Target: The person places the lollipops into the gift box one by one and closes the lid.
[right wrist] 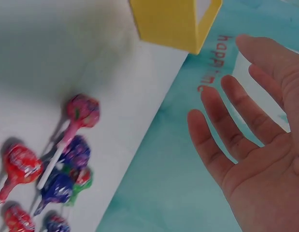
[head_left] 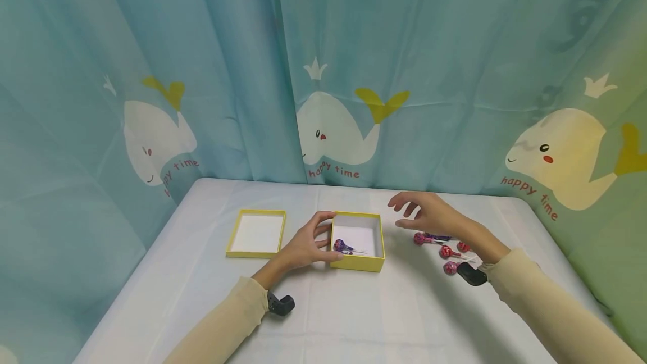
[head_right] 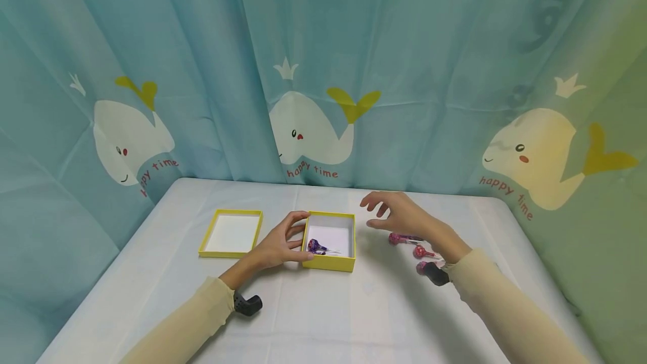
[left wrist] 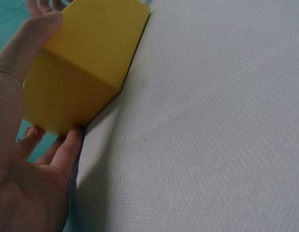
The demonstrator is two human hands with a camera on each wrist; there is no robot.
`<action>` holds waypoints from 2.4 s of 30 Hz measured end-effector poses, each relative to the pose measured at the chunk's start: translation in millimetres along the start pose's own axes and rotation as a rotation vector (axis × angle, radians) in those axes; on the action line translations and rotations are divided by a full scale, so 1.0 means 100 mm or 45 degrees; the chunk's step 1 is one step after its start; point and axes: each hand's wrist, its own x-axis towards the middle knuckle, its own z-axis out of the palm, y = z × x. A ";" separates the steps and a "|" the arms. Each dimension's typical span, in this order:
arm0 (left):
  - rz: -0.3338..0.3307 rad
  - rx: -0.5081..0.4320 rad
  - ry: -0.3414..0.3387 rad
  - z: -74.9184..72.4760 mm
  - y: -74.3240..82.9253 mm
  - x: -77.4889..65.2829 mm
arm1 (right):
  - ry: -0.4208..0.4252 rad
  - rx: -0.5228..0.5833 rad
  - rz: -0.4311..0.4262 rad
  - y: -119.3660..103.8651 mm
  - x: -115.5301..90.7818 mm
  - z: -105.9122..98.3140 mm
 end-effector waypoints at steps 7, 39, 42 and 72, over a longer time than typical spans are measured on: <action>0.005 -0.007 -0.011 0.00 0.00 0.01 | 0.045 -0.019 -0.029 0.16 -0.13 0.00; 0.016 0.004 -0.005 0.00 -0.02 0.00 | 0.140 -0.286 0.126 0.60 -0.46 0.39; 0.012 0.000 -0.003 0.00 -0.02 0.00 | 0.149 -0.321 0.110 0.62 -0.46 0.41; 0.004 -0.002 -0.008 0.00 -0.01 -0.01 | 0.091 -0.288 0.103 0.57 -0.46 0.36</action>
